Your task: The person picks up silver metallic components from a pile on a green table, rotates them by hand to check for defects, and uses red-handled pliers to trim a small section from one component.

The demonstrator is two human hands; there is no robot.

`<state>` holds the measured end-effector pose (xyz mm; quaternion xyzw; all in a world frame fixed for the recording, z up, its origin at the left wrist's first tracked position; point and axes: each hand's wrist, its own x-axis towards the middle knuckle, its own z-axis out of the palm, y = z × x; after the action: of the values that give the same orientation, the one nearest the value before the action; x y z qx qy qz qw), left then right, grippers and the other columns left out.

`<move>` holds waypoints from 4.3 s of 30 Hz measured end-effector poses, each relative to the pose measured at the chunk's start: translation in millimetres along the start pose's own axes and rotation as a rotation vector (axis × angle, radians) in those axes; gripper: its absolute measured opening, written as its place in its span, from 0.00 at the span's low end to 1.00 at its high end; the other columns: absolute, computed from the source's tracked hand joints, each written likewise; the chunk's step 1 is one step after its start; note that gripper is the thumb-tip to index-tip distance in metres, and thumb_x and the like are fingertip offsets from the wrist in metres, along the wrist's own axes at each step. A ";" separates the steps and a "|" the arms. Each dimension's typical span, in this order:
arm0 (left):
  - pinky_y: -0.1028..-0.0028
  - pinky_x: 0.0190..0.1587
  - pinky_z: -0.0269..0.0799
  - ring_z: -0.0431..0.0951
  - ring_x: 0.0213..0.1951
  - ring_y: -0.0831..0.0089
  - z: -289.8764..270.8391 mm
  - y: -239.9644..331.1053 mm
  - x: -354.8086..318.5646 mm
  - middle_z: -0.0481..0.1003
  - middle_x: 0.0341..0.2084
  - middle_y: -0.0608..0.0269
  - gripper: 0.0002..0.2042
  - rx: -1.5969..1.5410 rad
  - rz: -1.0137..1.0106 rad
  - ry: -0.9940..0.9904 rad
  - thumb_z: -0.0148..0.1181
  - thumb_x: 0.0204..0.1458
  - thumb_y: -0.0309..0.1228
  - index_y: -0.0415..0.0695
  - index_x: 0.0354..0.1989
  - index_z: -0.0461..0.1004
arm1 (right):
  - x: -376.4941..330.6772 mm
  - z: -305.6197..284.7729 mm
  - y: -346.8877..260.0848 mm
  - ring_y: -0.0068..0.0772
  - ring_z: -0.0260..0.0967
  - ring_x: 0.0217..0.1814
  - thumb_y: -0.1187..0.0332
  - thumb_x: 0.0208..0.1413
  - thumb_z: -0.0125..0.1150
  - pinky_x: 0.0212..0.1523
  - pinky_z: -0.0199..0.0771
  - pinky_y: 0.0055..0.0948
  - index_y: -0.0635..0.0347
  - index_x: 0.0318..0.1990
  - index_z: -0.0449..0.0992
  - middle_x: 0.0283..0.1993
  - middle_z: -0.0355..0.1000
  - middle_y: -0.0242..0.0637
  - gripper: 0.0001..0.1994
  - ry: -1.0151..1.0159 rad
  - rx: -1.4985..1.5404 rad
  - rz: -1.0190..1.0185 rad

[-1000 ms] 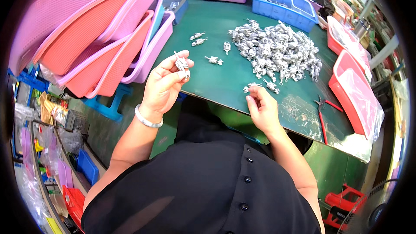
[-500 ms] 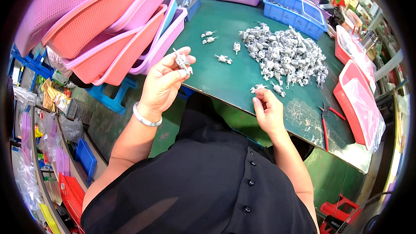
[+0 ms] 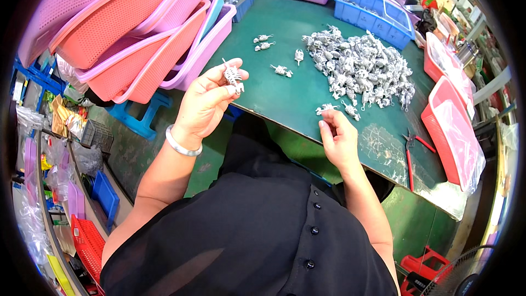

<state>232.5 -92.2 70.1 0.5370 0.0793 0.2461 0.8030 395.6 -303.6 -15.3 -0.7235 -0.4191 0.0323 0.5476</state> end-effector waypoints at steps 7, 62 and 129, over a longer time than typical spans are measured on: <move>0.81 0.40 0.66 0.71 0.35 0.80 1.6 -1.7 0.5 0.70 0.39 0.58 0.22 -0.010 -0.008 -0.003 0.50 0.47 0.18 0.35 0.53 0.60 | -0.8 -1.1 0.4 0.15 0.64 0.28 0.78 0.49 0.55 0.27 0.66 0.15 0.64 0.38 0.70 0.29 0.70 0.31 0.08 0.014 -0.002 -0.014; 0.79 0.28 0.73 0.73 0.25 0.79 55.4 -84.9 56.3 0.73 0.26 0.62 0.05 -0.018 -0.646 -0.222 0.51 0.53 0.28 0.40 0.35 0.69 | 70.7 -50.8 -13.4 0.14 0.58 0.19 0.65 0.52 0.53 0.20 0.58 0.17 0.62 0.33 0.74 0.17 0.65 0.25 0.09 -0.626 0.199 0.502; 0.68 0.52 0.66 0.71 0.45 0.66 41.2 -81.4 45.6 0.68 0.43 0.52 0.20 -0.226 -0.499 -0.206 0.41 0.48 0.16 0.34 0.53 0.57 | 56.9 -15.3 -15.2 0.38 0.69 0.26 0.68 0.47 0.56 0.29 0.68 0.30 0.61 0.43 0.70 0.23 0.70 0.43 0.15 -0.305 -0.086 0.029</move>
<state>313.3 -128.8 19.9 0.4304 0.0988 -0.0075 0.8972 431.5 -278.1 26.7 -0.7389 -0.4878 0.1319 0.4457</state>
